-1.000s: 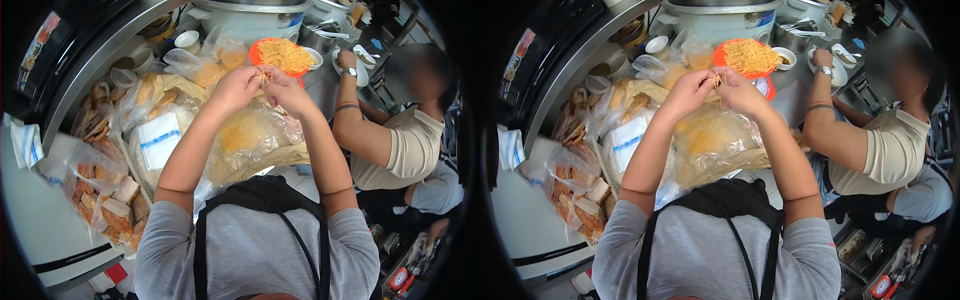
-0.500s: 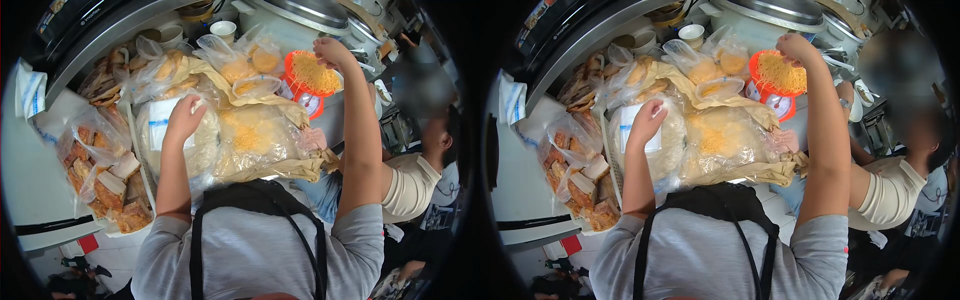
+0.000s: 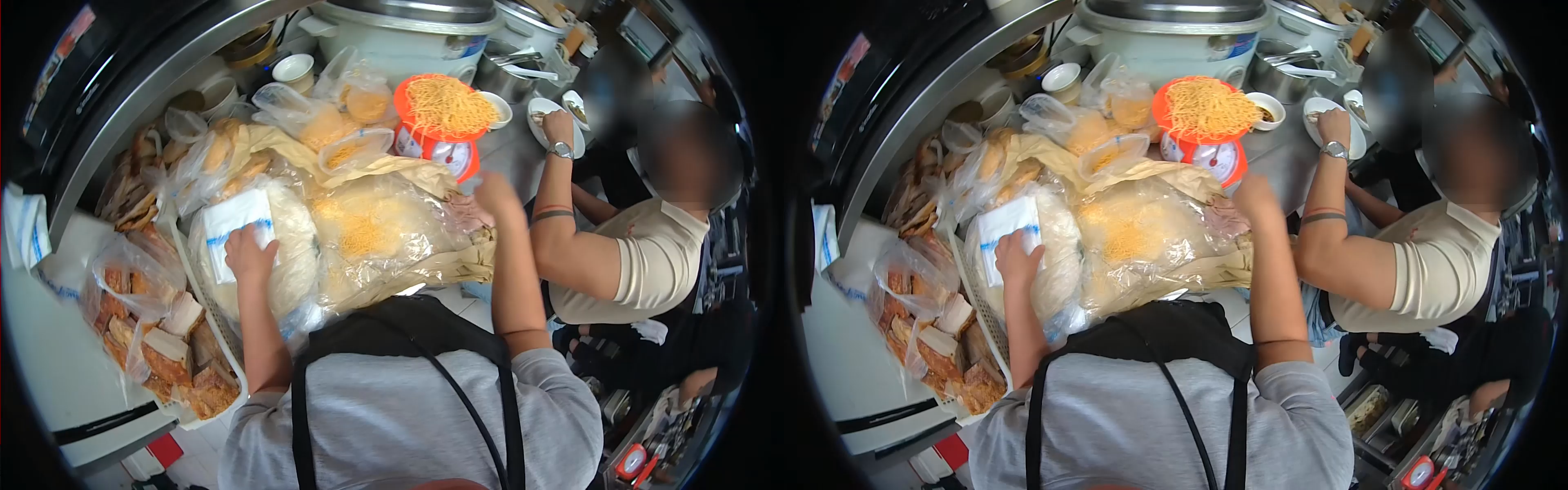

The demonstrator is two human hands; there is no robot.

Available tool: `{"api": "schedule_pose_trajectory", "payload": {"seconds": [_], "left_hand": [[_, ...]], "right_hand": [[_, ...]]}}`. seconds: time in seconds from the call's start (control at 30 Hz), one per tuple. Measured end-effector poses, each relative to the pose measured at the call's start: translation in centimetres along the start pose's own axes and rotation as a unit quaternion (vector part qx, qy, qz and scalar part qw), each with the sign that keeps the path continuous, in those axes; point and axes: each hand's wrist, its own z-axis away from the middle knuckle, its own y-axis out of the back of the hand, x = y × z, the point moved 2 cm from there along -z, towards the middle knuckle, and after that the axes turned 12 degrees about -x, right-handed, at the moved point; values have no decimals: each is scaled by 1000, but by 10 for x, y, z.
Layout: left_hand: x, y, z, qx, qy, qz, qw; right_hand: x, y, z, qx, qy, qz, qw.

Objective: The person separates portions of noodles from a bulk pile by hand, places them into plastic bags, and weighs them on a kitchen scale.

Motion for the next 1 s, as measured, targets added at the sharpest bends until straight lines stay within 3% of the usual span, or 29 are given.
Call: {"api": "schedule_pose_trajectory", "payload": {"seconds": [0.07,0.13,0.2,0.47,0.57,0.73,0.83,0.93,1.0], "left_hand": [[-1,-4,-3,24,4,-8,1000],[-9,-11,-7,60,3,2,998],[-13,-15,-11,109,3,-1,994],[-19,-14,-3,156,-66,23,985],[-28,-16,0,172,-91,60,979],[-35,-17,6,200,-131,94,967],[-37,-17,9,179,-87,76,977],[-29,-10,23,194,26,50,979],[-36,-11,20,178,37,52,982]], "right_hand": [[-17,-25,30,-74,-99,-43,991],[-13,-64,33,60,-75,36,995],[3,-88,19,128,-94,-50,986],[5,-62,42,121,-12,-136,983],[10,-70,49,209,82,-146,963],[5,-84,48,235,86,-109,962],[7,-86,40,232,66,-98,965],[0,-72,51,201,32,-123,971],[-3,-66,54,170,19,-111,979]]}}
